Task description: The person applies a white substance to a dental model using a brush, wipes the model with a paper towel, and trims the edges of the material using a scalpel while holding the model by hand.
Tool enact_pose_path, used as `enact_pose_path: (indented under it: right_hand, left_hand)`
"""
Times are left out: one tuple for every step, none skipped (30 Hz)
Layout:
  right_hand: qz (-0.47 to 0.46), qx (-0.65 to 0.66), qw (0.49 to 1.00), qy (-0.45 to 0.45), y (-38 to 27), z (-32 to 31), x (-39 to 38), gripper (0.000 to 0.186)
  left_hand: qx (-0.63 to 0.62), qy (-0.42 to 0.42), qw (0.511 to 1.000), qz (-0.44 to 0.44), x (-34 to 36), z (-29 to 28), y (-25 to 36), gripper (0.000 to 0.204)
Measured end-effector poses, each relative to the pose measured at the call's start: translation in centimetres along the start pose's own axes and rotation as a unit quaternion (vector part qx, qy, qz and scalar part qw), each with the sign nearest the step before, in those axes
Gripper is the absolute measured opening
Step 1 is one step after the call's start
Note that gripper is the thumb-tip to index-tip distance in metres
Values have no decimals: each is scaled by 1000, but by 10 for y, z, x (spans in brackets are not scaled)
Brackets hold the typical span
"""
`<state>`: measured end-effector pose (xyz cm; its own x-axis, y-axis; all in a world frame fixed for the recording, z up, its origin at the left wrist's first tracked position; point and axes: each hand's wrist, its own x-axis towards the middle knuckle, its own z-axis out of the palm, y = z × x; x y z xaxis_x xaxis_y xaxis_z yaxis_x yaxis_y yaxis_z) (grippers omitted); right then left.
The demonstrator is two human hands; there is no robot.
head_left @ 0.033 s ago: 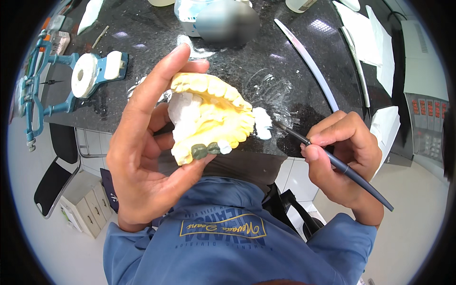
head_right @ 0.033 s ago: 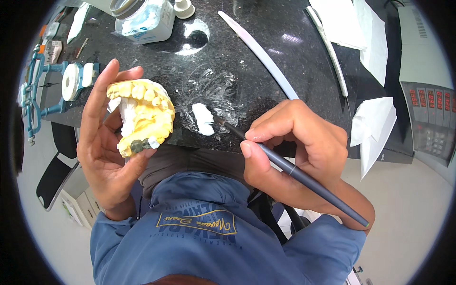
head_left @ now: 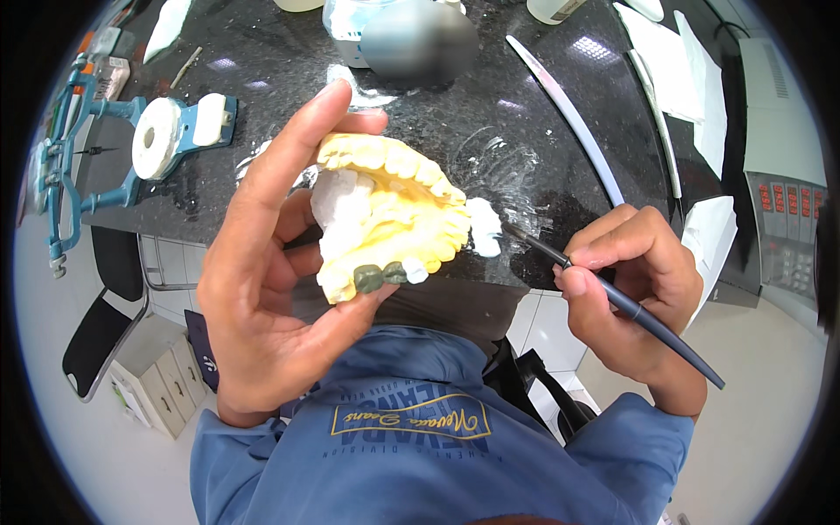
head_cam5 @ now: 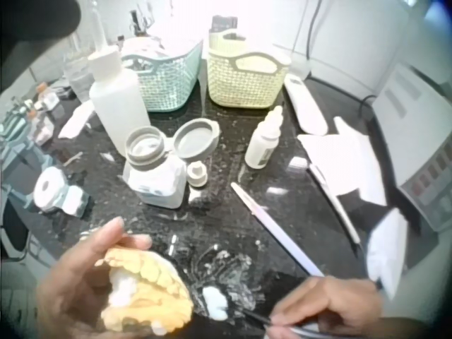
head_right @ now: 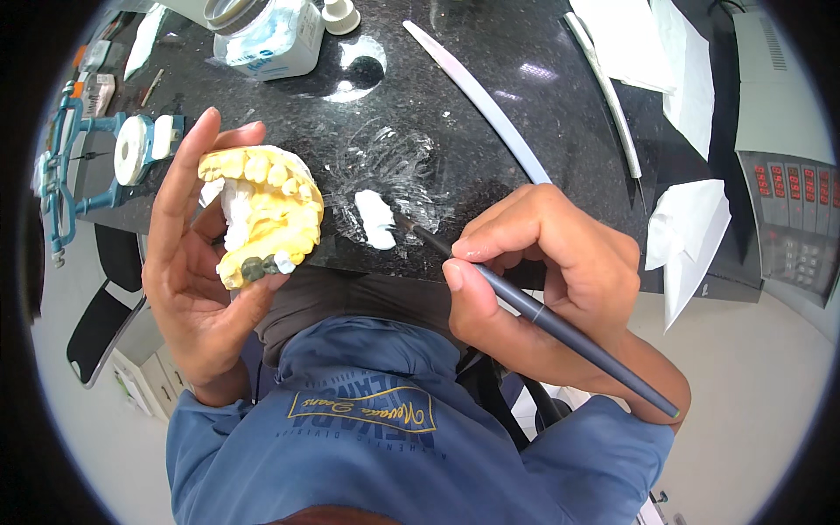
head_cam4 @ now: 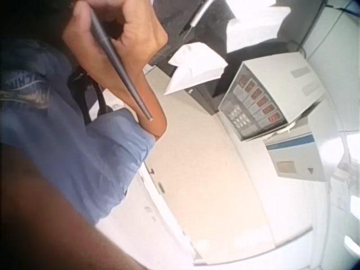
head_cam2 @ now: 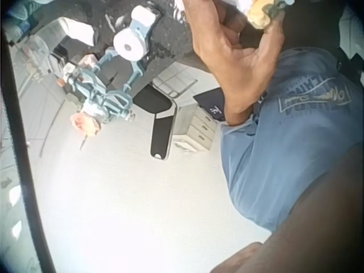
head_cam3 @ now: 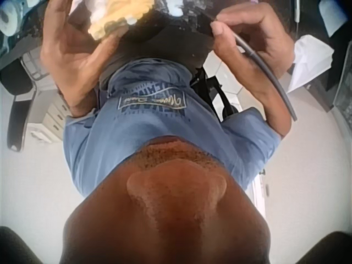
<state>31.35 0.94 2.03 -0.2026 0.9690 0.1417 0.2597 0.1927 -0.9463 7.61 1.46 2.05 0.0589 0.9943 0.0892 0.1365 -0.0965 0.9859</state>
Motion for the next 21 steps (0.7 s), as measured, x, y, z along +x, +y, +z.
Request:
enact_pose_path:
  right_hand:
    - [-2, -12, 1000, -6, 0, -1, -1, 16]
    - [-3, -15, 1000, -12, 1, -2, -2, 17]
    - [2, -17, 1000, -18, 1, -3, -3, 17]
    - [-3, -2, 1000, -19, 2, -5, -4, 18]
    - [-2, 16, 1000, -20, 2, -6, -5, 19]
    - [6, 22, 999, -23, 2, -8, -5, 21]
    - [-4, 48, 999, -25, 1, -10, -6, 22]
    - [-6, 63, 998, -29, 1, -11, -6, 23]
    - [-19, 77, 996, -35, 0, -13, -6, 24]
    - [-40, 78, 995, -38, 0, -14, -6, 25]
    - [-71, 80, 993, -43, 0, -14, -5, 26]
    - [-109, 89, 989, -46, 0, -14, -4, 27]
    - [-133, 86, 986, -57, 0, -13, -4, 28]
    - [-143, 96, 982, -73, 0, -10, -3, 28]
    - [-144, 114, 980, -82, -1, -8, -4, 27]
    - [-150, 135, 975, -95, -2, -4, -4, 27]
    - [-143, 126, 979, -75, -3, -1, -5, 25]
    - [-135, 130, 980, -64, -4, 3, -5, 24]
    - [-133, 133, 981, -56, -4, 5, -4, 23]
    - [-130, 136, 981, -48, -5, 8, -4, 22]
    - [-130, 134, 981, -47, -5, 10, -2, 22]
  left_hand:
    - [-15, -2, 1000, 2, 0, 0, 0, 86]
    - [-5, -5, 1000, 0, 0, 0, 1, 86]
    - [-6, -12, 1000, 0, 1, 0, 1, 86]
    - [-24, -17, 1000, 0, 1, -1, 2, 86]
    - [-9, -25, 1000, -3, 2, -1, 2, 85]
    - [-10, -33, 999, -6, 2, -2, 3, 85]
    - [-21, -39, 999, -9, 3, -3, 4, 85]
    - [-17, -49, 999, -9, 3, -4, 4, 85]
    - [-23, -58, 998, -9, 4, -5, 4, 85]
    - [-37, -68, 997, -4, 5, -7, 4, 84]
    - [-41, -82, 996, 5, 6, -10, 3, 84]
    - [-28, -91, 995, 9, 6, -12, 2, 83]
    - [-21, -99, 995, 15, 7, -15, 1, 82]
    - [-12, -99, 995, 6, 5, -16, 1, 81]
    - [-8, -112, 993, 21, 4, -17, 1, 80]
    - [-1, -118, 993, 23, 2, -18, 2, 79]
    - [6, -127, 991, 33, 4, -20, 1, 79]
    - [18, -132, 990, 37, 4, -21, 0, 79]
    - [11, -137, 990, 38, 4, -21, 0, 79]
    - [8, -138, 990, 32, 4, -22, 1, 79]
    - [8, -140, 990, 33, 4, -23, 1, 79]
